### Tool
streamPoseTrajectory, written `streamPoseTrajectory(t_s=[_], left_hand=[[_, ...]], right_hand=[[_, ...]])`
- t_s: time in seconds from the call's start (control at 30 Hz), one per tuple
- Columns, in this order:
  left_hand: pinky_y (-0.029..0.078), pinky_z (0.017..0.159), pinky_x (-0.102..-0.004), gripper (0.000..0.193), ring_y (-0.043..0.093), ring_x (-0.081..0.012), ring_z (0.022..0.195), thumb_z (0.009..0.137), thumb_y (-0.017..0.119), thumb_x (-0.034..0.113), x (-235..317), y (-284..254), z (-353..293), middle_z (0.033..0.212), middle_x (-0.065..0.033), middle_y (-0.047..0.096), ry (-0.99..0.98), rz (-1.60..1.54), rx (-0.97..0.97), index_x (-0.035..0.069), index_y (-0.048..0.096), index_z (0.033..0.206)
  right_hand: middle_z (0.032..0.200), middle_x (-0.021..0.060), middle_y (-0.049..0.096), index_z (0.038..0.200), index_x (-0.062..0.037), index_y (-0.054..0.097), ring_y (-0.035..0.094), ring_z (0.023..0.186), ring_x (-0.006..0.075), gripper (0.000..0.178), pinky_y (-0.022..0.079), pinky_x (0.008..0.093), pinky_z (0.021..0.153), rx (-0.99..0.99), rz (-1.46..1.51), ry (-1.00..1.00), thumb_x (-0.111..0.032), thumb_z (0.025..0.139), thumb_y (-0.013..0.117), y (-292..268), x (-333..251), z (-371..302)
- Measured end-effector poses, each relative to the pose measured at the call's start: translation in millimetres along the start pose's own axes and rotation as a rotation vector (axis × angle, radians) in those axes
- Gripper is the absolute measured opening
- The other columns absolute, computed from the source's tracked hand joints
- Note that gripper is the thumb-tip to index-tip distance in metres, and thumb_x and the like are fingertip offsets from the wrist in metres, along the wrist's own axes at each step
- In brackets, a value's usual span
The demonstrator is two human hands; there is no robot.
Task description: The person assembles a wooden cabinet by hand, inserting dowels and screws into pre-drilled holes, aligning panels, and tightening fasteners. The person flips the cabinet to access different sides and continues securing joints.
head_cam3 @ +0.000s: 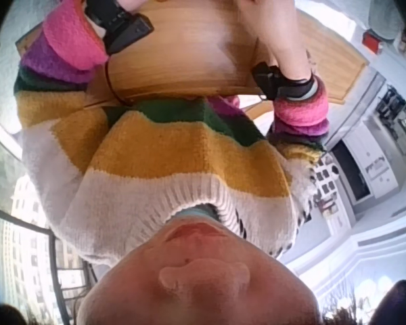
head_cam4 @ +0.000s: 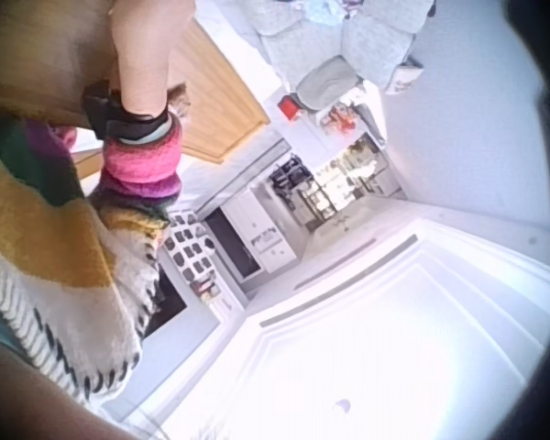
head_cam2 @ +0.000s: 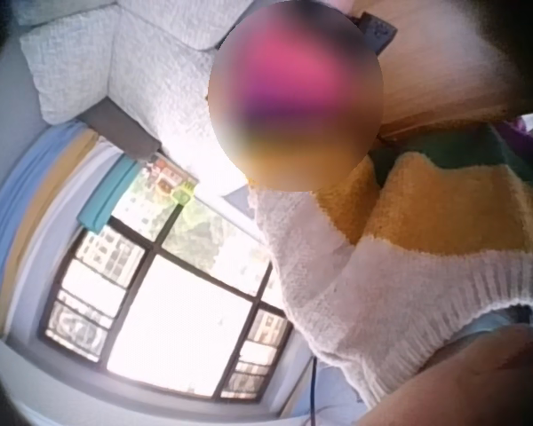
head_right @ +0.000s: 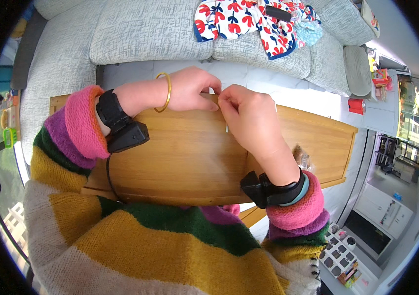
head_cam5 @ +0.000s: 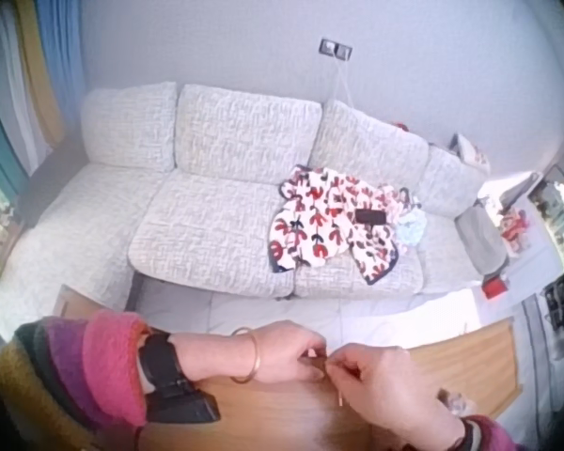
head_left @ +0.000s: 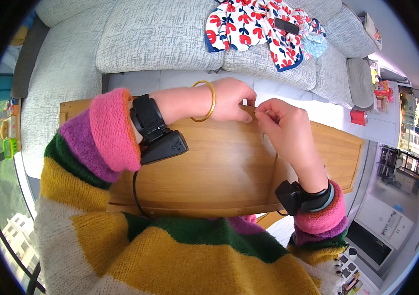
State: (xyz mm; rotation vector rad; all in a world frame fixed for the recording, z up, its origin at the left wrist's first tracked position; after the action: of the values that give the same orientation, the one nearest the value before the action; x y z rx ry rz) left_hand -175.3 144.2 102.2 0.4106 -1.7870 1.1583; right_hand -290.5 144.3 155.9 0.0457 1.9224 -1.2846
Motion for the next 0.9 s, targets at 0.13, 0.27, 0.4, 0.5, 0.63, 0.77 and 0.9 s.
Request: streamPoseTrajectory(t_s=[0.13,0.27,0.4,0.5,0.63,0.77,0.9], left_hand=[[0.046,0.061,-0.0341,0.032,0.06,-0.027,0.069,0.071,0.066,0.027,-0.1,-0.5,-0.4,0.075,-0.0162,0.062,-0.006,0.0,-0.002,0.002,0.063,0.092],[0.046,0.06,-0.034,0.032,0.061,-0.0265,0.069,0.072,0.067,0.027,-2.0,1.2,0.0,0.077,-0.0158,0.063,-0.052,-0.002,-0.03,0.003,0.063,0.093],[0.046,0.061,-0.0338,0.033,0.06,-0.0259,0.068,0.072,0.068,0.027,-0.3,0.9,0.4,0.077,-0.0148,0.064,-0.029,0.006,-0.015,0.003,0.062,0.093],[0.046,0.062,-0.0339,0.033,0.06,-0.0257,0.069,0.072,0.069,0.027,-1.5,1.4,1.9,0.077,-0.0144,0.064,-0.05,-0.01,-0.037,0.004,0.062,0.095],[0.046,0.063,-0.0335,0.034,0.06,-0.0243,0.069,0.072,0.07,0.027,-2.5,-2.0,3.3,0.077,-0.0136,0.064,-0.037,-0.049,-0.026,0.004,0.062,0.096],[0.046,0.061,-0.0328,0.037,0.059,-0.022,0.066,0.071,0.071,0.029,-9.5,-0.6,2.6,0.075,-0.0117,0.063,-0.106,-0.113,-0.058,0.004,0.062,0.098],[0.044,0.057,-0.0323,0.039,0.056,-0.0209,0.061,0.07,0.072,0.028,-9.6,0.3,3.7,0.07,-0.0098,0.06,-0.071,-0.077,-0.039,0.004,0.061,0.099]], right_hand=[[0.079,0.0088,0.066,0.099,-0.0009,0.064,0.061,0.067,0.0105,0.02,0.048,0.025,0.059,-0.084,0.375,0.111,-0.003,0.079,0.061,5.6,14.0,-1.1],[0.081,0.0094,0.067,0.102,-0.0018,0.064,0.063,0.066,0.0142,0.025,0.049,0.0259,0.059,-0.102,0.276,-0.013,-0.003,0.078,0.063,-1.3,7.7,-7.0],[0.076,0.0078,0.065,0.088,-0.0029,0.064,0.063,0.061,0.0237,0.018,0.05,0.0301,0.055,0.007,-0.24,-0.383,-0.013,0.074,0.068,-11.1,-15.3,-7.1],[0.063,0.0058,0.058,0.072,-0.0078,0.059,0.058,0.056,0.026,0.014,0.048,0.0329,0.051,0.053,-0.425,-0.523,-0.018,0.074,0.068,-5.1,-23.9,-6.9],[0.056,0.0059,0.053,0.066,-0.0094,0.054,0.056,0.051,0.0261,0.019,0.046,0.0335,0.048,0.151,-0.584,-0.474,-0.021,0.076,0.065,-1.0,-24.8,-4.7],[0.06,0.0069,0.058,0.073,-0.006,0.058,0.056,0.049,0.028,0.018,0.047,0.0353,0.048,0.13,-0.546,-0.328,-0.023,0.077,0.064,-5.3,-23.1,8.2],[0.08,0.0071,0.065,0.083,-0.002,0.061,0.061,0.058,0.0167,0.012,0.047,0.0284,0.052,-0.249,-0.19,0.167,-0.014,0.079,0.063,-5.8,13.6,32.5]])
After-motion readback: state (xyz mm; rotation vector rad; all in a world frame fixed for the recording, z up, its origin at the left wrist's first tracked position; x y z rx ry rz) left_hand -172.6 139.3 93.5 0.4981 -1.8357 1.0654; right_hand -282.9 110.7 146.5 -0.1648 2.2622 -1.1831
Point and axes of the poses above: each hand's wrist, its own z-axis towards the middle knuckle, its own y-axis out of the palm, x = y × z, the point moved 6 cm from there along z, towards the middle knuckle
